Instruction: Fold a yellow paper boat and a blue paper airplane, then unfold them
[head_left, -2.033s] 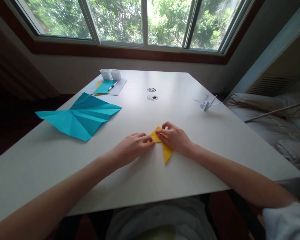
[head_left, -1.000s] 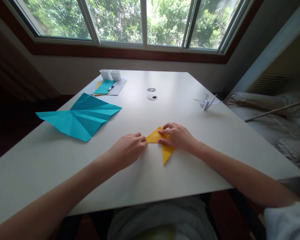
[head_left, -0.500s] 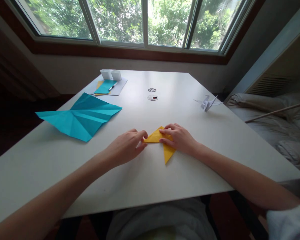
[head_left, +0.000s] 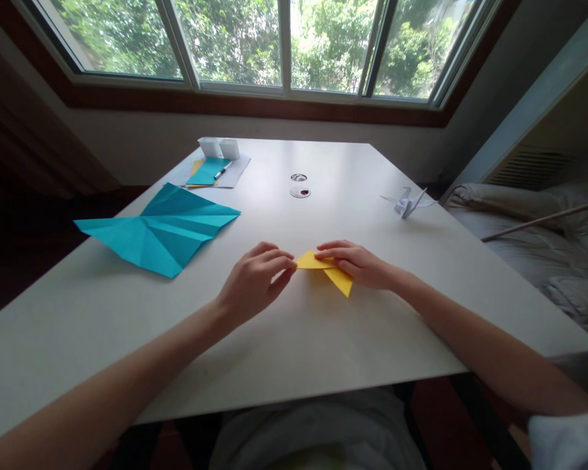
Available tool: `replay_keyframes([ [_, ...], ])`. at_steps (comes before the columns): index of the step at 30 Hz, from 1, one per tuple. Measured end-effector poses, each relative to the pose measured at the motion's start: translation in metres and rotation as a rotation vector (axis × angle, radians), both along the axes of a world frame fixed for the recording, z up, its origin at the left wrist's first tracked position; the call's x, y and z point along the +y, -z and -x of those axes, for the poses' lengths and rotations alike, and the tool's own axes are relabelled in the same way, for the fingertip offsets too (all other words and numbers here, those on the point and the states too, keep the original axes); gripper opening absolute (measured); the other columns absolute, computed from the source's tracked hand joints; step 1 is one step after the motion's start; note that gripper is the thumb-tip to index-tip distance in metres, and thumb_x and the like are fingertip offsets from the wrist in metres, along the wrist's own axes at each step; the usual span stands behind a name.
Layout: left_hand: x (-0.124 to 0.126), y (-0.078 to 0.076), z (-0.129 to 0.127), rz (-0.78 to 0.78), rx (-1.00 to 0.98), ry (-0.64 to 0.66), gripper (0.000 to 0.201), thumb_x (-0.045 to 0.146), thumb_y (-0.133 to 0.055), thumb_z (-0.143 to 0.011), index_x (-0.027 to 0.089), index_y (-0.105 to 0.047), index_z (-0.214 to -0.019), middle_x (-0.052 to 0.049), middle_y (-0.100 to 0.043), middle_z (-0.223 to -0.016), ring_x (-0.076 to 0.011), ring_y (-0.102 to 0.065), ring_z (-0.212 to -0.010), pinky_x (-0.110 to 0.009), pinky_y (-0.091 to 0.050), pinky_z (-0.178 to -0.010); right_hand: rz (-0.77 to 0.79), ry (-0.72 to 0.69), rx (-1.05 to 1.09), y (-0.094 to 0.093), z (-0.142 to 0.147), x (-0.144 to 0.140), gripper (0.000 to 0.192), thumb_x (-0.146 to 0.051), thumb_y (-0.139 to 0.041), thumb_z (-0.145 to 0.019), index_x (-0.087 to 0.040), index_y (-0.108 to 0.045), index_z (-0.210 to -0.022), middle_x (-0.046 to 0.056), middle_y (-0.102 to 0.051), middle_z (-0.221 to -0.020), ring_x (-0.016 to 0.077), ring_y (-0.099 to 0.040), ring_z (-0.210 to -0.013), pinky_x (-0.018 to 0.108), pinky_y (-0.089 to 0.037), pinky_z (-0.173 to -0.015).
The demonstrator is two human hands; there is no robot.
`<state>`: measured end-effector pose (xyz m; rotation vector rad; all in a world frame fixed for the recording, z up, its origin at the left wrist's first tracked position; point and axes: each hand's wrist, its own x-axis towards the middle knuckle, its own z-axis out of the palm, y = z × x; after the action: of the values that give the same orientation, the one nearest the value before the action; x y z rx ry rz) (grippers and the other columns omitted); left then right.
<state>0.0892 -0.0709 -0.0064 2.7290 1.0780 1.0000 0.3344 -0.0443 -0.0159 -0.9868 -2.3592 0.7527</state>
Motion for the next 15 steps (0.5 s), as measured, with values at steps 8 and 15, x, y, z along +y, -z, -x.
replay_keyframes([
  [8, 0.007, -0.008, 0.003, 0.656, -0.538, -0.129, 0.022, 0.033, -0.06, -0.074, 0.013, -0.06, -0.084, -0.005, -0.067, -0.077, -0.0164, -0.064, -0.068, -0.025, -0.05, -0.057, 0.576, -0.142, 0.662, 0.0, -0.012, 0.01, 0.054, -0.062, -0.045, -0.078, -0.019, -0.061, -0.105, 0.007, -0.064, -0.1, 0.0211, -0.06, -0.091, 0.035, -0.047, -0.08],
  [15, 0.01, -0.01, 0.005, 0.836, -0.5, -0.152, 0.02, 0.031, -0.059, -0.073, 0.013, -0.057, -0.081, -0.004, -0.065, -0.072, -0.0148, -0.062, -0.061, -0.023, -0.047, -0.052, 0.532, 0.077, 0.511, 0.004, -0.002, 0.009, 0.035, -0.037, -0.068, -0.069, -0.017, -0.063, -0.097, 0.005, -0.066, -0.09, 0.0162, -0.061, -0.079, 0.028, -0.049, -0.067],
])
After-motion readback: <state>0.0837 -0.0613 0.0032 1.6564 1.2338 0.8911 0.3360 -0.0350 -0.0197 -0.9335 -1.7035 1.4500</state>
